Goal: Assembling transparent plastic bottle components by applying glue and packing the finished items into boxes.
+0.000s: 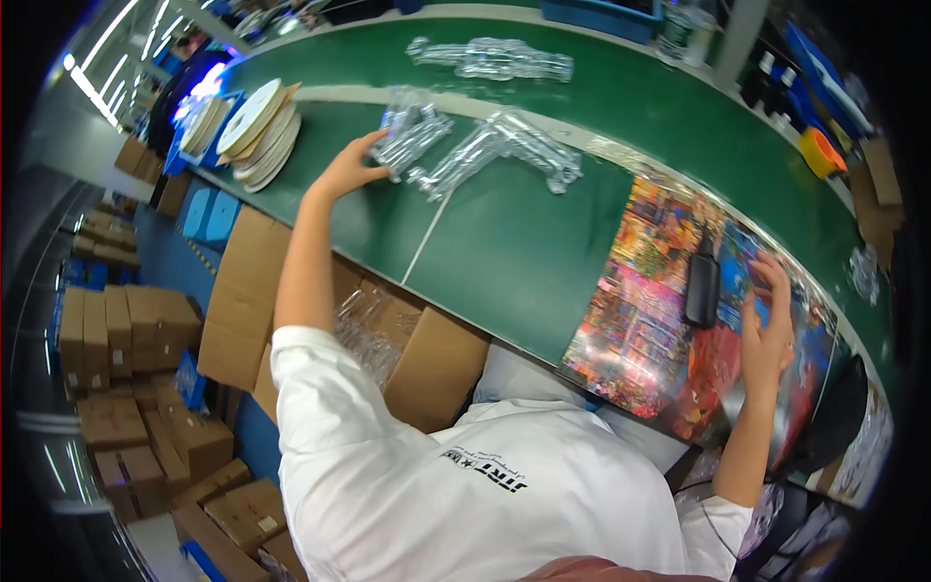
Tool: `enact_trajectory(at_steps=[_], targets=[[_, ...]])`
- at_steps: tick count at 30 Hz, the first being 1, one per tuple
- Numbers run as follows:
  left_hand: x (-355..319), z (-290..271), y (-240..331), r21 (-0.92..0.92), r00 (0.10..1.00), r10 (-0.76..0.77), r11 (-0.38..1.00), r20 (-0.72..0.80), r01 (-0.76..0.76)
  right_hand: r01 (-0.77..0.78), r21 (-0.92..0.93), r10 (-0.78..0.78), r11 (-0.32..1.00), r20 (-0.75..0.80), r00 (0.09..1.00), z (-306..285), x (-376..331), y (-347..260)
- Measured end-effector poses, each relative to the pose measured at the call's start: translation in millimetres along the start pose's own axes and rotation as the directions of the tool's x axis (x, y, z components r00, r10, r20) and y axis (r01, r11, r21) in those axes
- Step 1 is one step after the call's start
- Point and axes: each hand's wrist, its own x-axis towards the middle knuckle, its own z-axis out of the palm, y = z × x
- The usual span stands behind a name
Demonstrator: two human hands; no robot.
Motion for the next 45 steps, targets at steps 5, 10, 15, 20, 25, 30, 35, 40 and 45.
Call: enact_trajectory(at_steps=[5,10,15,20,25,30,35,40,45], targets=[[-18,-27,26,0.026,0.996,-0.037,0.999,-0.084,0.04,0.124,-0.314,-0.058,0.941,0.212,0.976,-23,-1,-7],[-11,-12,142,0.292,0.923,0.293,0.932,-0.25,-0.217,0.505,-0.579,-0.331,0.64,0.385,0.862,-19,5,24],[6,50,210,0.498,0.889,0.445,0.798,-0.105,-0.34,0.66,-0.499,-0.45,0.562,0.485,0.75,-9,20,43],[40,98,227,0.745,0.791,0.612,0.536,-0.018,-0.398,0.771,-0.417,-0.524,0.482,0.568,0.635,6,31,50],[40,116,256,0.618,0.779,0.619,0.575,0.1,-0.536,0.819,-0.374,-0.578,0.436,0.58,0.573,10,36,57],[29,110,258,0.405,0.775,0.631,0.715,-0.025,-0.57,0.764,-0.348,-0.631,0.543,0.432,0.645,0,31,61],[60,117,266,-0.078,0.982,0.143,0.985,-0.126,-0.153,0.474,-0.05,-0.476,0.879,-0.068,0.877,11,29,44],[102,150,258,-0.08,0.992,-0.047,0.995,0.116,0.056,0.044,0.838,0.204,0.544,-0.183,0.962,23,36,21],[101,151,264,-0.484,0.978,0.116,0.875,0.173,-0.018,-0.274,0.961,0.357,0.04,0.242,0.902,17,23,60]])
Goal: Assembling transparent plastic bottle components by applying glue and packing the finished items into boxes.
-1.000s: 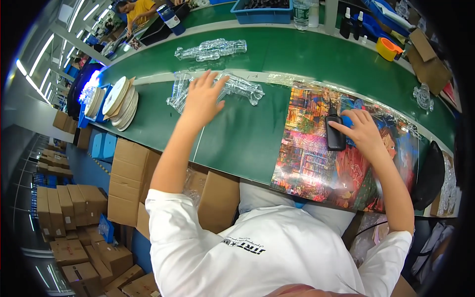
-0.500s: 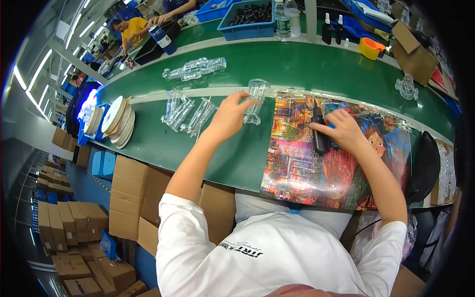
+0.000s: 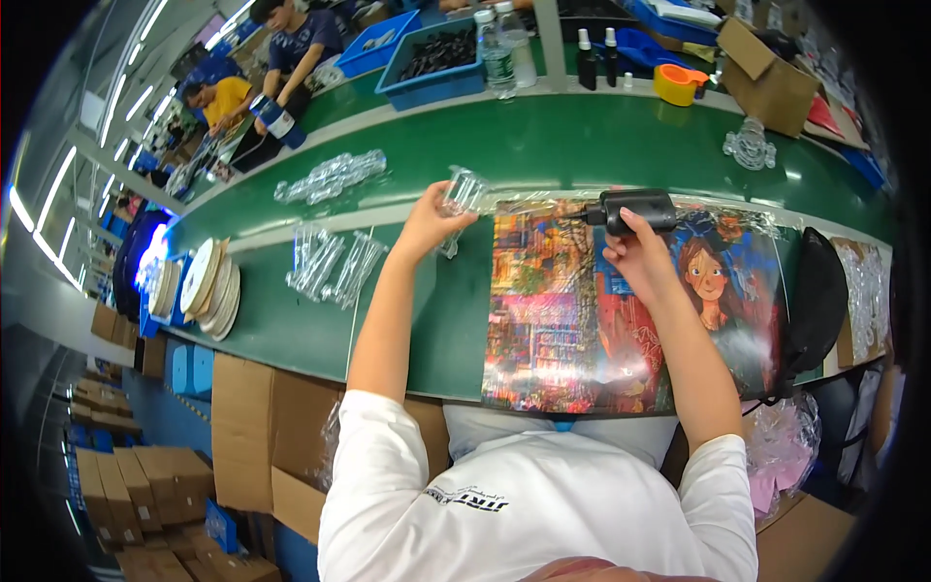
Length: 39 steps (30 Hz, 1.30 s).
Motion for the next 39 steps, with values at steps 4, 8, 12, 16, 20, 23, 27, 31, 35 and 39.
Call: enact_trajectory(at_steps=[4,8,12,16,20,23,27,31,35,39], targets=[[-38,27,32,-0.071,0.927,0.358,0.927,-0.112,-0.367,0.023,0.022,-0.022,0.999,-0.029,0.999,-5,-13,-10],[-64,54,40,0.047,0.886,0.452,0.892,-0.102,-0.45,0.237,-0.117,-0.246,0.965,-0.07,0.967,24,-29,-12],[-68,54,50,-0.181,0.901,0.424,0.883,-0.089,-0.433,0.353,-0.154,-0.369,0.923,-0.088,0.925,36,-34,-9],[-69,61,58,-0.545,0.941,0.321,0.773,-0.106,-0.325,0.381,-0.25,-0.415,0.89,-0.099,0.904,32,-36,-9],[-73,53,70,-0.145,0.861,0.503,0.849,-0.075,-0.508,0.481,-0.457,-0.526,0.748,0.032,0.85,25,-45,-9],[-73,54,64,0.145,0.8,0.6,0.791,0.012,-0.595,0.546,-0.567,-0.564,0.617,0.165,0.809,29,-54,-10],[-69,60,57,0.156,0.746,0.666,0.734,0.025,-0.661,0.59,-0.643,-0.549,0.488,0.299,0.781,35,-58,-10],[-68,65,53,0.131,0.662,0.748,0.661,-0.042,-0.739,0.583,-0.657,-0.507,0.478,0.336,0.794,34,-61,-8],[-67,66,52,0.144,0.647,0.761,0.646,-0.047,-0.749,0.574,-0.661,-0.501,0.483,0.329,0.801,32,-63,-5],[-69,67,53,0.144,0.649,0.76,0.645,-0.028,-0.75,0.599,-0.638,-0.543,0.484,0.317,0.777,32,-61,-2]])
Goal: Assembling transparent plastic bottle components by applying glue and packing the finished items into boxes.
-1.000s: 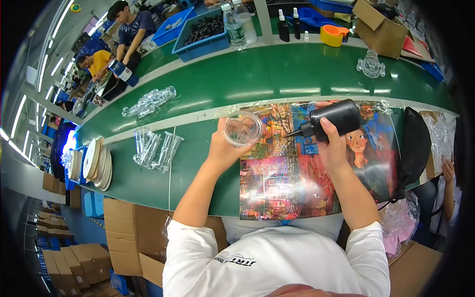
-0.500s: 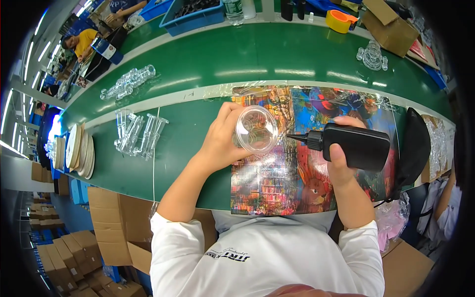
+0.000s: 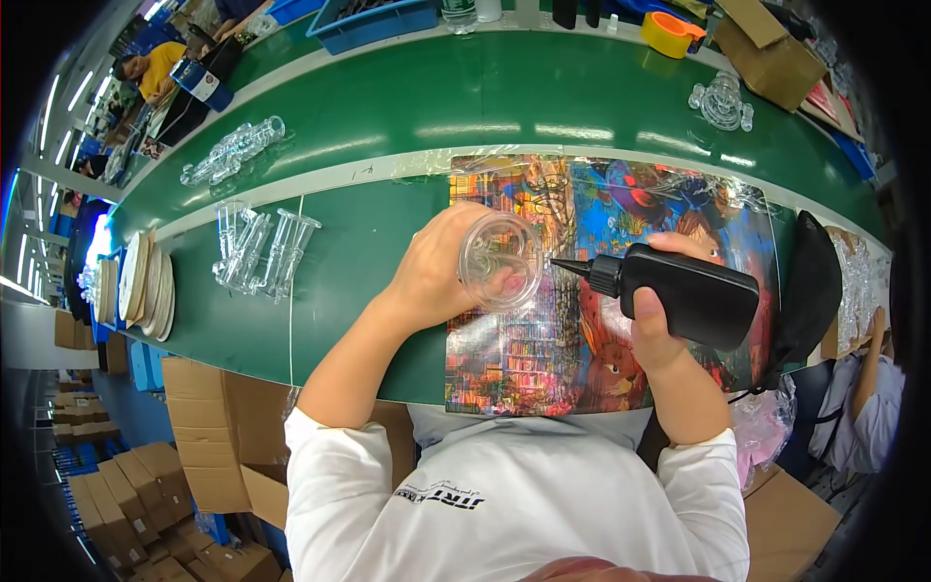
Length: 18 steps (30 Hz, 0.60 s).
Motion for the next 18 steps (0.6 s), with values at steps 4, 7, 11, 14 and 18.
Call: enact_trajectory(at_steps=[4,7,11,14,18], targets=[[0.8,1.0,2.9,-0.022,1.0,-0.029,0.999,0.01,0.029,0.006,0.006,-0.006,1.0,0.0,1.0,0.5,0.9,-0.3],[0.4,1.7,2.7,-0.039,1.0,-0.026,0.999,-0.002,0.026,-0.014,0.007,0.014,1.0,0.004,1.0,0.4,0.6,-0.7],[-1.1,2.6,0.6,-0.027,1.0,0.006,1.0,-0.005,-0.006,-0.017,-0.001,0.017,1.0,0.013,1.0,0.7,0.7,-1.1],[-1.4,2.6,0.4,-0.024,1.0,0.015,1.0,-0.005,-0.015,-0.015,0.015,0.015,1.0,0.013,1.0,1.4,1.1,-0.7],[-0.7,3.0,0.6,-0.02,1.0,0.013,1.0,-0.011,-0.013,-0.02,0.042,0.02,0.999,0.01,1.0,2.2,0.8,-1.0]])
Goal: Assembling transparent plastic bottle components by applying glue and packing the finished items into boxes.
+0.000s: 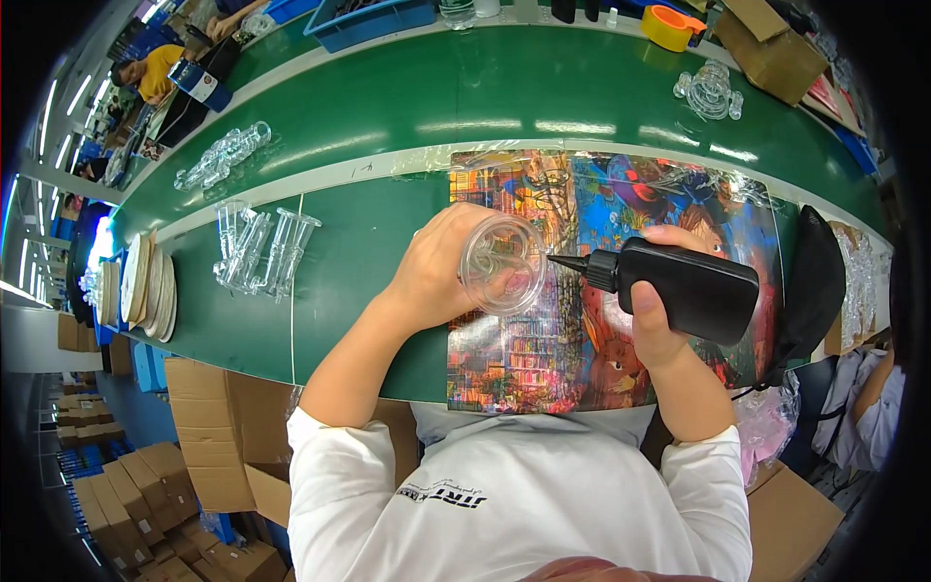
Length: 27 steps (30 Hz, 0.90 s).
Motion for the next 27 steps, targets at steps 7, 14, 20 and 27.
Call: enact_trajectory(at_steps=[7,14,20,27], targets=[[0.8,-1.3,1.6,-0.002,1.0,-0.002,1.0,0.002,0.002,-0.012,0.002,0.012,1.0,0.008,1.0,-1.1,0.2,-0.6],[1.5,-1.6,2.4,-0.002,1.0,0.005,1.0,0.006,-0.005,-0.002,-0.027,0.003,1.0,0.019,1.0,-2.7,-0.7,0.1],[1.2,-1.5,2.1,0.005,1.0,0.001,1.0,0.013,-0.001,-0.025,-0.009,0.025,1.0,0.01,1.0,-1.9,-1.5,0.4],[-0.4,-1.8,-0.6,0.002,1.0,-0.002,1.0,0.021,0.002,-0.013,-0.02,0.013,1.0,0.005,1.0,-0.8,-0.8,0.4]])
